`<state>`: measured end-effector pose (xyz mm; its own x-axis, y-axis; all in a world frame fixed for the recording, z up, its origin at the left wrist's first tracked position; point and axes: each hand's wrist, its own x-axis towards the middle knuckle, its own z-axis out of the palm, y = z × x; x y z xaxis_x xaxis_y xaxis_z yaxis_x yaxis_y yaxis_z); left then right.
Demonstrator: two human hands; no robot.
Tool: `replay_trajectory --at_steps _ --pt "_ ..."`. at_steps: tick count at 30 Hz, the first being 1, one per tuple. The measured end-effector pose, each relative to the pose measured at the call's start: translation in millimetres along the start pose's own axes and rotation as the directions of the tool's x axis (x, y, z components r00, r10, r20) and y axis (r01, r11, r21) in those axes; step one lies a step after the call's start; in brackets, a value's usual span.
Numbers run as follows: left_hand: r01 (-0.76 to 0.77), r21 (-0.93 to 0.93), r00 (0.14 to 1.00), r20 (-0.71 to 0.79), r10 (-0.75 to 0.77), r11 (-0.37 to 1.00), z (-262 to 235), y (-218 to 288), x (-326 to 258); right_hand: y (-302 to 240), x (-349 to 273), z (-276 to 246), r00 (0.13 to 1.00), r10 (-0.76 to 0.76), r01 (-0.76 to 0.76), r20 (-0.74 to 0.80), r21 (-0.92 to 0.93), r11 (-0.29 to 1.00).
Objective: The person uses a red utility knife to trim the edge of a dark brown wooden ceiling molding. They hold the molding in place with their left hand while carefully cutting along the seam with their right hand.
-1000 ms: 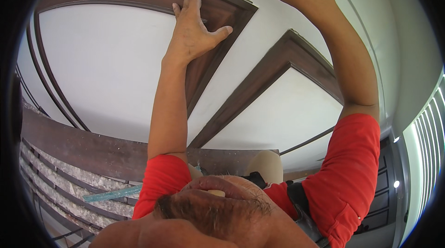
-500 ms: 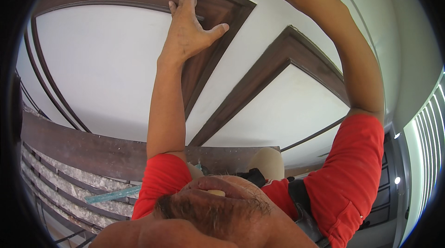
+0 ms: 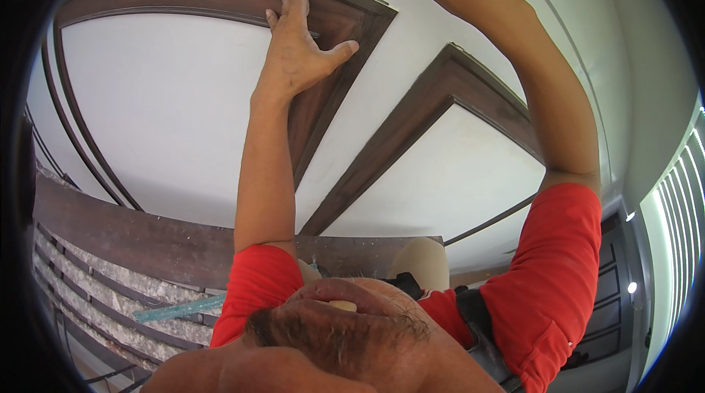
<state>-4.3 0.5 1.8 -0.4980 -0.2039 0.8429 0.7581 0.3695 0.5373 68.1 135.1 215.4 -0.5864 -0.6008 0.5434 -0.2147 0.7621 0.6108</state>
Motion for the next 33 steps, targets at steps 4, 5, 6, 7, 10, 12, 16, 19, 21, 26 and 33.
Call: replay_trajectory --at_steps 4,5,6,7,10,12,16,19,21,26,33 --pt "0.002 0.007 1.000 0.006 -0.002 1.000 0.0 -0.4 0.2 -1.4 12.9 3.7 1.000 -0.003 0.003 -0.002 0.053 0.999" --pt "0.000 0.009 1.000 0.008 0.000 1.000 -0.3 0.0 0.1 -1.9 14.6 3.1 1.000 0.000 -0.001 0.001 0.063 0.998" --pt "0.000 0.011 1.000 0.007 0.000 1.000 -1.5 0.0 -0.2 -6.4 15.3 -0.6 1.000 -0.001 -0.001 0.015 0.084 0.996" --pt "-0.001 0.012 1.000 0.005 0.001 1.000 -2.7 0.0 -0.5 -13.3 14.9 -7.6 1.000 -0.002 -0.001 0.029 0.104 0.995" --pt "0.026 0.014 0.999 0.037 -0.027 1.000 -4.3 2.7 0.1 -9.7 20.2 -6.3 0.999 0.004 -0.009 0.048 0.096 0.995" --pt "0.039 0.018 0.998 0.049 -0.040 0.999 -3.7 3.2 0.8 -8.5 20.9 -6.2 0.999 -0.005 0.002 0.037 0.089 0.996" --pt "0.037 0.037 0.999 0.037 -0.039 0.999 -1.9 1.0 0.3 -21.3 15.4 -16.1 0.999 -0.029 0.027 0.015 0.118 0.993" --pt "0.018 0.027 1.000 0.021 -0.018 0.999 -1.7 2.0 -0.2 -14.3 23.9 -9.0 0.998 -0.018 0.012 0.056 0.104 0.994" --pt "0.008 0.011 1.000 0.016 -0.008 1.000 -2.0 2.3 -0.7 -9.8 25.3 -4.5 0.997 -0.008 0.002 0.073 0.075 0.997" --pt "0.002 0.005 1.000 0.022 -0.003 1.000 -5.5 2.0 -1.0 -12.1 20.7 -5.5 0.995 0.022 -0.021 0.097 -0.003 1.000" --pt "0.023 -0.002 0.998 0.053 -0.023 1.000 -7.5 0.3 -1.5 -10.4 16.2 -9.2 0.983 0.079 -0.071 0.168 -0.057 0.996"
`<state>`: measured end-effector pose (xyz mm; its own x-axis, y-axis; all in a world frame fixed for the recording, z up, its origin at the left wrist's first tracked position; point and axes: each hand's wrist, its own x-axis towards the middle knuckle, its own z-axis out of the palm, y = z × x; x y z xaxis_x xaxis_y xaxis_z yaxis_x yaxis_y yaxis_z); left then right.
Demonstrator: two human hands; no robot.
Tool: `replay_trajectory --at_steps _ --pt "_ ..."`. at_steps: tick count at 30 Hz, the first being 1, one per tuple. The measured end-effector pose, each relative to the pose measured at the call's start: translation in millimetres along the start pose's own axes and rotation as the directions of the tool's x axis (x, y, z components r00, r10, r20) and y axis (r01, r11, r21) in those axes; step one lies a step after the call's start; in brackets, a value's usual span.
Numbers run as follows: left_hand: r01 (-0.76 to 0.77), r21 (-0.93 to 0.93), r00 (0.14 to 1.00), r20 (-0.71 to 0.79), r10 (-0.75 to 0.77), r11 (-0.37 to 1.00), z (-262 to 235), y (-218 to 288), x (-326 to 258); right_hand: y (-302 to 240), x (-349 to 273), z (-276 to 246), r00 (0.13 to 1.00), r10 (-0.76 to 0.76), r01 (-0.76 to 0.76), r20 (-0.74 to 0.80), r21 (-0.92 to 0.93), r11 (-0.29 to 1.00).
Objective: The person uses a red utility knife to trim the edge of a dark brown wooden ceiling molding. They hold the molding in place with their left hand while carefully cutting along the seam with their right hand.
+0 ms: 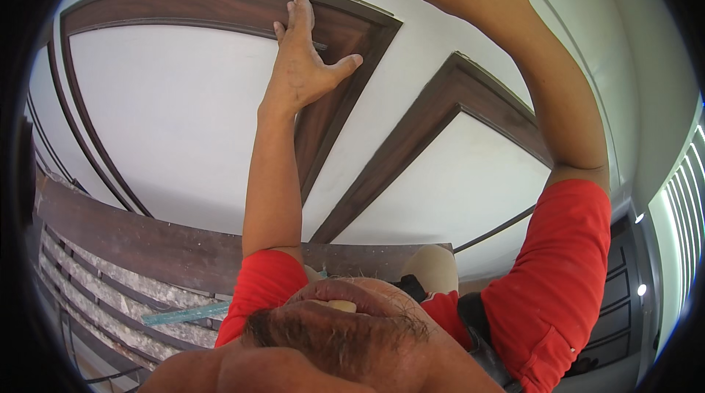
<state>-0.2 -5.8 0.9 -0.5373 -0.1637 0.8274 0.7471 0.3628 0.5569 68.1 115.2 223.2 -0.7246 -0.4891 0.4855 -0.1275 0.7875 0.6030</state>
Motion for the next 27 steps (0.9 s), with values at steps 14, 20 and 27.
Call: replay_trajectory --at_steps 14,20,27 --pt "-0.002 -0.010 1.000 -0.019 0.001 1.000 0.5 2.1 1.8 17.6 -23.6 2.3 0.997 -0.026 0.023 -0.075 -0.045 0.999" --pt "-0.013 -0.001 0.999 -0.033 0.013 1.000 5.3 0.9 1.9 0.2 -7.6 -1.0 0.986 -0.101 0.107 -0.136 0.041 0.993" --pt "-0.024 -0.017 0.999 -0.040 0.024 1.000 6.5 -0.9 1.6 1.0 9.5 6.9 0.987 -0.112 0.115 -0.119 0.024 0.993"
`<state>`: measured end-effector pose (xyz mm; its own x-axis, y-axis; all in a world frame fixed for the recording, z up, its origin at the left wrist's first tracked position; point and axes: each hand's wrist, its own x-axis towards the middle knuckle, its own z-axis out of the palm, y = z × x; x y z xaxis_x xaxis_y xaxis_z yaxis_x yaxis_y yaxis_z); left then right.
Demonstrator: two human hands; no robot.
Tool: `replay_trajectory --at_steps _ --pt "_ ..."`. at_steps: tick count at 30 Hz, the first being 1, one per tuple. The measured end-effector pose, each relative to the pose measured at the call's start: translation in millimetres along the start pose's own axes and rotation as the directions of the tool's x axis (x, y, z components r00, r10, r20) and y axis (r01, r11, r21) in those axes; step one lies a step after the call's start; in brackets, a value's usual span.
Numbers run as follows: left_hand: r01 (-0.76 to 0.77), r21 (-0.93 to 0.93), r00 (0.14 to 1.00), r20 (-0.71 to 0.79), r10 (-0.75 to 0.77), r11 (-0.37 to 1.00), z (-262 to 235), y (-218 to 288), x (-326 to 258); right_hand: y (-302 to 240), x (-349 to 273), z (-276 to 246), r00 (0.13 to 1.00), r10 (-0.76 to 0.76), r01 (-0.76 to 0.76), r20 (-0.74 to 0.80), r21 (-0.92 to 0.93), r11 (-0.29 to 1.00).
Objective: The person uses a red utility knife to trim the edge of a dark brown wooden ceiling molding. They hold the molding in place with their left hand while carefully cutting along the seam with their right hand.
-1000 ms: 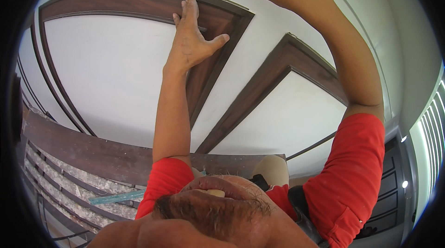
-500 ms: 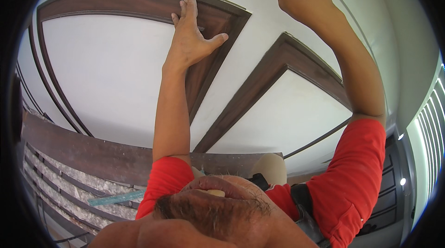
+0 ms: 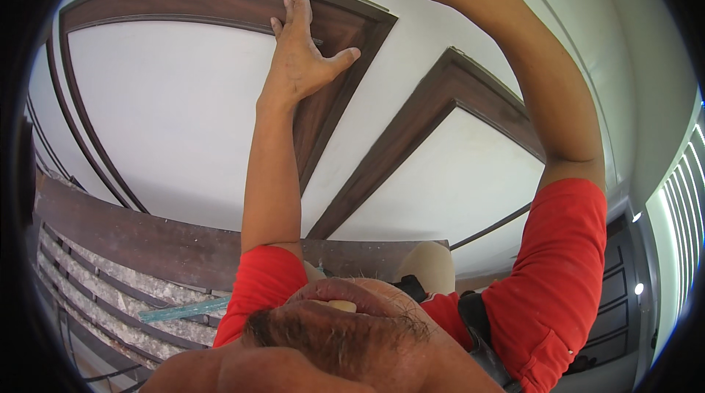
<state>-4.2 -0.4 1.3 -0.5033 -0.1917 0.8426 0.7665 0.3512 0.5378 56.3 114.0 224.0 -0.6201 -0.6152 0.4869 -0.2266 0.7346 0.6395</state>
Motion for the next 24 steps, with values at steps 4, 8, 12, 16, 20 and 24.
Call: replay_trajectory --at_steps 4,8,12,16,20,24 --pt "-0.001 0.011 1.000 -0.005 0.001 1.000 -2.0 1.5 -0.4 -4.9 0.4 -2.8 1.000 0.025 -0.025 0.015 0.011 1.000" --pt "-0.012 0.001 1.000 -0.005 0.012 1.000 -2.2 0.5 -0.9 -6.5 -4.9 -6.3 0.997 0.060 -0.059 0.042 -0.017 0.998" --pt "-0.011 0.000 1.000 0.002 0.011 1.000 -3.3 -0.1 -1.4 -12.5 -17.3 -17.7 0.998 0.039 -0.037 0.051 -0.037 0.999" --pt "-0.004 -0.013 1.000 0.007 0.005 1.000 -5.8 1.6 -1.6 -9.4 -23.1 -21.1 0.985 0.126 -0.122 0.117 -0.040 0.992" --pt "0.002 -0.001 1.000 0.015 -0.002 1.000 -4.2 -0.9 -1.3 8.5 -28.6 -11.3 0.982 0.148 -0.140 0.120 -0.075 0.987" --pt "0.006 -0.002 1.000 0.010 -0.006 1.000 -3.3 1.1 -0.8 12.8 -36.2 -12.6 0.958 0.215 -0.205 0.189 -0.070 0.976"
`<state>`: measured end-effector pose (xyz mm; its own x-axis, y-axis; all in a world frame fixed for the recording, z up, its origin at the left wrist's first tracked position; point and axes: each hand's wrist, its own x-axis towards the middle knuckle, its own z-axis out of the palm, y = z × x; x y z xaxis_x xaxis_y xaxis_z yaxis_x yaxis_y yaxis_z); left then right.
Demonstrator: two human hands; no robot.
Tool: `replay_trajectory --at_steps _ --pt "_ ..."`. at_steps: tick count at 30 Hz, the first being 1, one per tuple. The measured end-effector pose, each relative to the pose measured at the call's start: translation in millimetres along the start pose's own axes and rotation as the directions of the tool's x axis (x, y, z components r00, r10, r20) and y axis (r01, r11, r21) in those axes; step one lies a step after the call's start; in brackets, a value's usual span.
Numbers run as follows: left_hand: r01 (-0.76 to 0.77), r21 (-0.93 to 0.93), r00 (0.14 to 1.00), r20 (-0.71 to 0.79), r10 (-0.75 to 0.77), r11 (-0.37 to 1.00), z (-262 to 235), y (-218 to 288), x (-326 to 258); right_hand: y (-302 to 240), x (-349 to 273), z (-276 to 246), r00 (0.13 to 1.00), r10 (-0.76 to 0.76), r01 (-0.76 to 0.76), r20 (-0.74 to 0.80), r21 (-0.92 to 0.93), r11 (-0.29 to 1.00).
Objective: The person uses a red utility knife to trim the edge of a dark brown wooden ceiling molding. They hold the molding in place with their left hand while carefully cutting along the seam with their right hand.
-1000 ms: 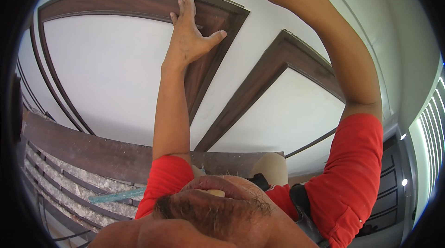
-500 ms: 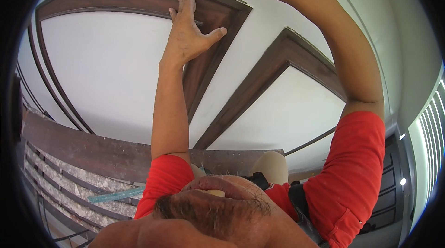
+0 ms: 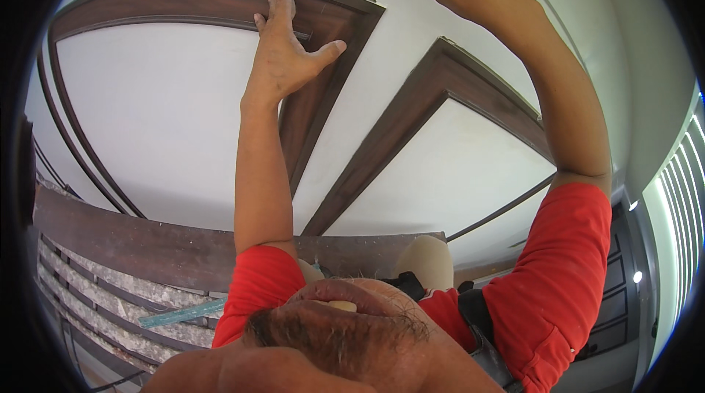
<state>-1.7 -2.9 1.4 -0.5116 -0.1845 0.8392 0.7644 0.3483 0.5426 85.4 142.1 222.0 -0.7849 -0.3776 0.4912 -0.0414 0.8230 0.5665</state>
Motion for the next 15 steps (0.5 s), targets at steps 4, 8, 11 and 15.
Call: replay_trajectory --at_steps 4,8,11,15 --pt "0.005 0.006 1.000 -0.014 -0.005 1.000 1.4 -2.7 -0.4 -5.5 -10.0 -8.6 1.000 0.002 -0.003 0.026 0.030 1.000" --pt "-0.020 -0.007 1.000 -0.006 0.020 1.000 5.0 -3.7 -0.6 10.2 -15.4 3.8 0.997 -0.048 0.045 -0.057 -0.041 0.998" --pt "-0.010 -0.019 1.000 -0.008 0.010 1.000 4.5 -1.4 -0.1 23.6 -11.2 13.5 0.995 -0.072 0.066 -0.072 -0.076 0.995" --pt "-0.013 -0.017 1.000 -0.012 0.013 1.000 1.9 -2.4 -1.0 27.2 -15.9 17.0 0.998 -0.053 0.049 -0.042 -0.095 0.994"
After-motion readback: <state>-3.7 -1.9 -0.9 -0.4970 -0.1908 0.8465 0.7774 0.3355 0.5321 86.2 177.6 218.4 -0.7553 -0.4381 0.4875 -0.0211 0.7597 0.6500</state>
